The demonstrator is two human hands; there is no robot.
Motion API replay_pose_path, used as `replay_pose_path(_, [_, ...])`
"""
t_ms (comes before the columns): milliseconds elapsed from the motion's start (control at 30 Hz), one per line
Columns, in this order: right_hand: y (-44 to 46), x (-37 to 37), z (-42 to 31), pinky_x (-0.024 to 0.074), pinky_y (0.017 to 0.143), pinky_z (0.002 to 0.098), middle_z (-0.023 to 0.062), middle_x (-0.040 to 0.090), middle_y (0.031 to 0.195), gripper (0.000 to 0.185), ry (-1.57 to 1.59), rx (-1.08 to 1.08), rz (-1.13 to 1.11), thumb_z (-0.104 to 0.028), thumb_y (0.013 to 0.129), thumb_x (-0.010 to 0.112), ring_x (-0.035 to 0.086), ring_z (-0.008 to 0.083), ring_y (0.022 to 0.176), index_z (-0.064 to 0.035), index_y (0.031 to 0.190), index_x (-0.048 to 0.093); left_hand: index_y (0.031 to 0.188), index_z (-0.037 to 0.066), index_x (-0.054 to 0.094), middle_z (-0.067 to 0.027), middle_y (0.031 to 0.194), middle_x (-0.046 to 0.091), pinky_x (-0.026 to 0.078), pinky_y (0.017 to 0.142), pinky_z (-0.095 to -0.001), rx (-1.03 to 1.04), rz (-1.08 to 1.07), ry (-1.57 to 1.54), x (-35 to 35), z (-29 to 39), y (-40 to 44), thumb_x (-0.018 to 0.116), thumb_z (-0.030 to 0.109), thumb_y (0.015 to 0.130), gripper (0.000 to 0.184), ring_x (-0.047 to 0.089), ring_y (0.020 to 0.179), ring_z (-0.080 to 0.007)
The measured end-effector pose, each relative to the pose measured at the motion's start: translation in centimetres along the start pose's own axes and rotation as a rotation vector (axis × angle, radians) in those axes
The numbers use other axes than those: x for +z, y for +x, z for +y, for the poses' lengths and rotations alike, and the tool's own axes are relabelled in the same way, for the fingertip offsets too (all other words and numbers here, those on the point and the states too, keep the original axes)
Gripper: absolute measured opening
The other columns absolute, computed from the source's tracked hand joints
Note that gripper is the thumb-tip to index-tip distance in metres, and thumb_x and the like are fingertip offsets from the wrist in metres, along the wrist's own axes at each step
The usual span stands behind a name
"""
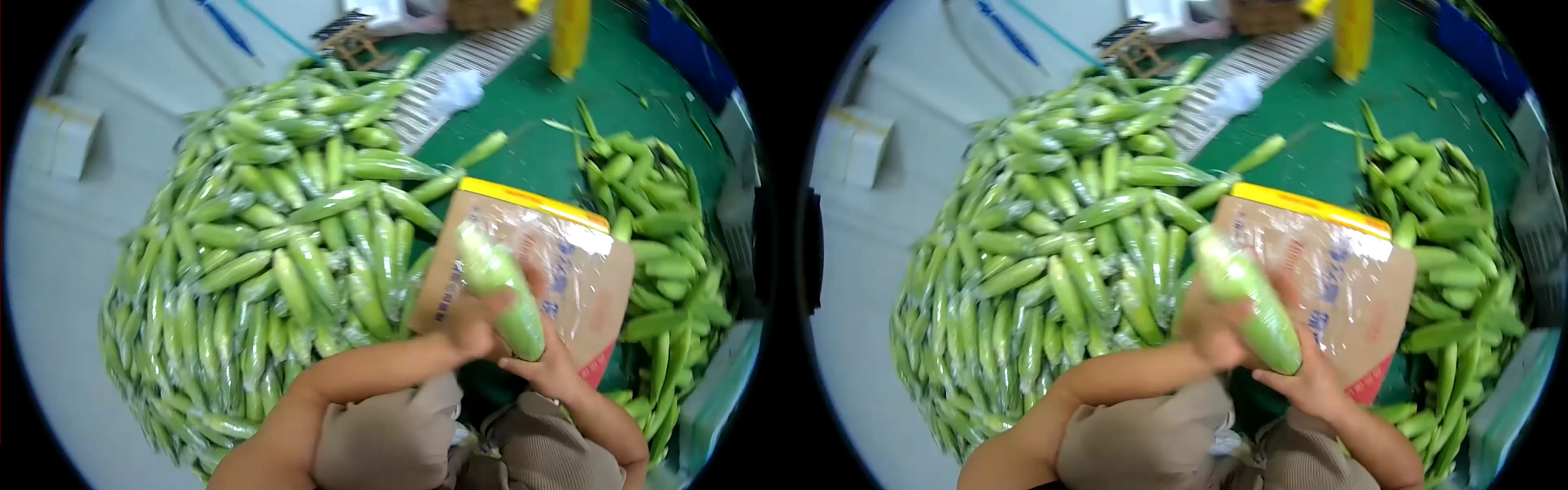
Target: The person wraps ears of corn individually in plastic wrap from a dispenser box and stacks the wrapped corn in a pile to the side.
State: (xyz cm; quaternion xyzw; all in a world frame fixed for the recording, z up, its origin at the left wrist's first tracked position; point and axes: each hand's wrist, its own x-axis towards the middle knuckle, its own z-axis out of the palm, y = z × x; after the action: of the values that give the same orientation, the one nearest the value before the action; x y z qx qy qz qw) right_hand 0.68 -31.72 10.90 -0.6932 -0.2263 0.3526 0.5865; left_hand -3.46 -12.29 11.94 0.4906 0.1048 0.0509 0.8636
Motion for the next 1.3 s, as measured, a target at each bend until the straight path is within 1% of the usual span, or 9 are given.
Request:
replay_pose_path(200, [0.9,-0.3,0.2,0.0453,0.109,0.0425,0.0144,0.05,0.145,0.094,-0.086,-0.113,-0.034,-0.011,0.078,0.085,0.055,0.0309,0.128,-0.0054,0.157,0.035,0.129,0.005,0.058,-0.0085,0.112,0.067,0.055,0.094,-0.0375,-0.043,0.198,0.082,-3.6,2.0,2.0,0.079,0.022,0.09,0.048,0.066,0.102,-0.0202])
replay_pose_path(367, [-5.1,-9.6,10.3,0.0492,0.104,0.0397,0.0124,0.062,0.13,0.07,0.201,-0.024,0.651,-0.007,0.09,0.077,0.062,0.0251,0.116,-0.0047,0.152,0.046,0.133,0.005,0.059,-0.0114,0.126,0.062,0.045,0.104,-0.0443,0.547,0.596,0.132,-24.3,22.6,16.4,0.073,0.023,0.093,0.046,0.059,0.118,-0.0259])
replay_pose_path(467, [-11.5,-17.0,16.2,0.0518,0.096,0.0368,0.0122,0.066,0.116,0.046,-0.564,0.055,1.052,-0.005,0.087,0.077,0.064,0.0252,0.108,-0.0035,0.131,0.061,0.135,0.006,0.06,-0.0132,0.135,0.059,0.039,0.111,-0.0484,0.532,0.74,0.538,-24.9,18.7,19.0,0.07,0.024,0.095,0.045,0.055,0.127,-0.0294])
replay_pose_path(633, [-16.6,-20.4,23.8,0.0459,0.105,0.05,0.0265,0.06,0.127,0.069,-0.932,0.479,1.179,-0.034,0.085,0.082,0.056,0.0448,0.12,0.0012,0.137,0.054,0.138,0.007,0.062,-0.0161,0.15,0.054,0.029,0.121,-0.0552,0.7,-0.46,1.6,-8.8,-2.3,7.9,0.064,0.025,0.097,0.045,0.047,0.142,-0.0351])
replay_pose_path(767, [-10.9,-20.5,22.1,0.044,0.11,0.0487,0.03,0.053,0.14,0.095,-0.213,0.61,1.071,-0.051,0.08,0.086,0.052,0.0441,0.131,0.0067,0.144,0.045,0.141,0.021,0.064,-0.0126,0.162,0.043,0.017,0.124,-0.0623,0.388,-0.518,1.895,-4.8,-6.2,4.6,0.067,0.04,0.091,0.054,0.036,0.151,-0.0348])
replay_pose_path(867, [-5.5,-21.1,25.7,0.0457,0.109,0.0502,0.0316,0.05,0.139,0.11,-0.184,0.862,1.466,-0.055,0.069,0.092,0.051,0.0448,0.13,0.0087,0.141,0.04,0.143,0.019,0.064,-0.0127,0.166,0.038,0.017,0.124,-0.0631,0.293,-0.532,1.895,-4.7,-5.5,3.8,0.067,0.039,0.092,0.055,0.032,0.154,-0.0367])
replay_pose_path(1067, [-7.7,-19.4,28.2,0.047,0.1,0.0401,0.0165,0.061,0.124,0.066,-0.106,0.335,1.65,-0.027,0.079,0.086,0.06,0.0306,0.112,-0.0013,0.131,0.055,0.143,0.034,0.064,-0.0087,0.165,0.041,0.017,0.123,-0.0668,0.362,-0.451,1.879,-5.3,-5.8,3.4,0.068,0.046,0.092,0.052,0.031,0.153,-0.0405])
replay_pose_path(1167, [-9.6,-17.5,20.6,0.0475,0.101,0.0377,0.0115,0.058,0.131,0.065,0.186,0.037,1.479,-0.024,0.081,0.08,0.06,0.0253,0.113,-0.0031,0.136,0.052,0.142,0.034,0.065,-0.0083,0.165,0.041,0.017,0.122,-0.0679,0.375,-0.448,1.859,-5.3,-5.9,3.4,0.069,0.046,0.092,0.051,0.03,0.154,-0.0418])
replay_pose_path(1300, [-6.2,-17.9,9.9,0.0454,0.106,0.0412,0.0133,0.06,0.128,0.076,-0.318,-0.234,0.872,-0.026,0.072,0.082,0.058,0.0286,0.118,-0.0051,0.139,0.053,0.138,0.033,0.067,-0.0074,0.161,0.045,0.017,0.122,-0.0673,0.39,-0.449,1.908,-5.0,-5.6,3.5,0.069,0.044,0.091,0.048,0.035,0.15,-0.0401])
